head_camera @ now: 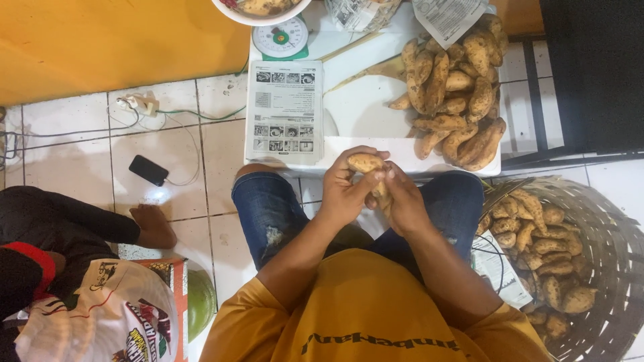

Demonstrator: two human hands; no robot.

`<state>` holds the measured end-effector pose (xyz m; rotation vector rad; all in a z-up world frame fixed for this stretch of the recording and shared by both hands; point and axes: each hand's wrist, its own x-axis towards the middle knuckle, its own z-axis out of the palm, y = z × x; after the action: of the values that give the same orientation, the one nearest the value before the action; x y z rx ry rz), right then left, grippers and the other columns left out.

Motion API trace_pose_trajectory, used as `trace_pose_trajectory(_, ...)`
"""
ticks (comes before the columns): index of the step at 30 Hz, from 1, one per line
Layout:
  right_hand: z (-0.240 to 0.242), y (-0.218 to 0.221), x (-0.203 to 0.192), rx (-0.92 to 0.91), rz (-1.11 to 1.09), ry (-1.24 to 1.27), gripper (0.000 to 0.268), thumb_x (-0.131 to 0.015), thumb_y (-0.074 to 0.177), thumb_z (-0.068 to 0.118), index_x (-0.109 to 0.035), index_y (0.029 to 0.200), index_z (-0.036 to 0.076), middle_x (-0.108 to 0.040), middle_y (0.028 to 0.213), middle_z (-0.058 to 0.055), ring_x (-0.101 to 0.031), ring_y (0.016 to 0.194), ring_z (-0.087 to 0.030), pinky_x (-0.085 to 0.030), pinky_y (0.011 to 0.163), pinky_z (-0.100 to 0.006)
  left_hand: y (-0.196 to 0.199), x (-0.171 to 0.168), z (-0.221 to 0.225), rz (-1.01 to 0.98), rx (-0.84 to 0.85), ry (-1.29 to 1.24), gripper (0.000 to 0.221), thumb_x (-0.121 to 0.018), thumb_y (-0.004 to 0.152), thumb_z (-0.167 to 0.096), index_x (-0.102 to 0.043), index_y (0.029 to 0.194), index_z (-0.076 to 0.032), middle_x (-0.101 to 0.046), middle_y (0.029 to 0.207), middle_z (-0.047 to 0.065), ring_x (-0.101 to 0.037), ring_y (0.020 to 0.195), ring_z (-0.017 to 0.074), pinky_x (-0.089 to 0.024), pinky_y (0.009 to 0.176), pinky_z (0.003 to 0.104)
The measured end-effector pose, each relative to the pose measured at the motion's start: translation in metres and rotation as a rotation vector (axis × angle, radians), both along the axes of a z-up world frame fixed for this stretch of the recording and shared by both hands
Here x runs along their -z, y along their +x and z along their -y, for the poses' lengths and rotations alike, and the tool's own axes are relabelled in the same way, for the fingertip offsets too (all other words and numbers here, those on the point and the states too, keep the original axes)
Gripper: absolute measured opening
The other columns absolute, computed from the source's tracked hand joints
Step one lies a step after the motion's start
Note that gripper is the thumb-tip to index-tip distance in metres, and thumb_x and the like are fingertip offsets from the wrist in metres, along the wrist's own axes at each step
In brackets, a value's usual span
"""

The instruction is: A person is manually cleaning, inspecting, and sorting sweet potatoes, removing small parts by hand and placing them into bowls and baskets.

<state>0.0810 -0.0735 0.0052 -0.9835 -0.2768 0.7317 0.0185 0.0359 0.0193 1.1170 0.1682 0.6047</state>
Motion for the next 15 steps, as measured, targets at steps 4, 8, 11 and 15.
trace_pose_trajectory(4, 0.004, 0.0, 0.005, 0.002, 0.193, -0.099, 0.037, -0.048, 0.109, 0.035, -0.058, 0.106, -0.001, -0.056, 0.069, -0.009, -0.058, 0.052, -0.016, -0.052, 0.051, -0.031, 0.006, 0.006, 0.006, -0.002, -0.137, 0.096, 0.041, -0.081, 0.088, -0.006, -0.065, 0.125, 0.002, -0.077, 0.109, 0.018, -0.073, 0.103, 0.0184, -0.057, 0.091, 0.033)
trace_pose_trajectory(8, 0.006, 0.004, 0.001, -0.013, 0.239, -0.178, 0.06, -0.03, 0.112, 0.045, -0.058, 0.085, -0.001, -0.046, 0.048, -0.011, -0.044, 0.035, -0.02, -0.042, 0.038, -0.032, 0.006, 0.009, 0.007, -0.068, -0.157, 0.17, 0.037, -0.078, 0.092, -0.01, -0.067, 0.125, 0.004, -0.077, 0.109, 0.019, -0.072, 0.105, 0.0203, -0.055, 0.098, 0.038)
trace_pose_trajectory(11, 0.002, -0.002, -0.02, -0.035, 0.044, -0.259, 0.068, -0.026, 0.113, 0.046, -0.054, 0.07, 0.002, -0.037, 0.041, -0.006, -0.036, 0.03, -0.018, -0.035, 0.033, -0.03, 0.001, 0.002, 0.002, -0.059, -0.154, 0.214, 0.04, -0.079, 0.091, -0.008, -0.067, 0.127, 0.003, -0.077, 0.112, 0.018, -0.072, 0.108, 0.0224, -0.054, 0.099, 0.039)
trace_pose_trajectory(15, 0.003, 0.003, -0.014, -0.158, -0.188, -0.187, 0.073, -0.033, 0.108, 0.061, -0.055, 0.072, 0.002, -0.035, 0.039, -0.003, -0.035, 0.028, -0.015, -0.033, 0.031, -0.029, 0.003, -0.009, -0.001, -0.007, -0.159, 0.258, 0.034, -0.079, 0.09, -0.004, -0.071, 0.122, 0.0, -0.077, 0.108, 0.015, -0.073, 0.102, 0.0195, -0.056, 0.095, 0.037)
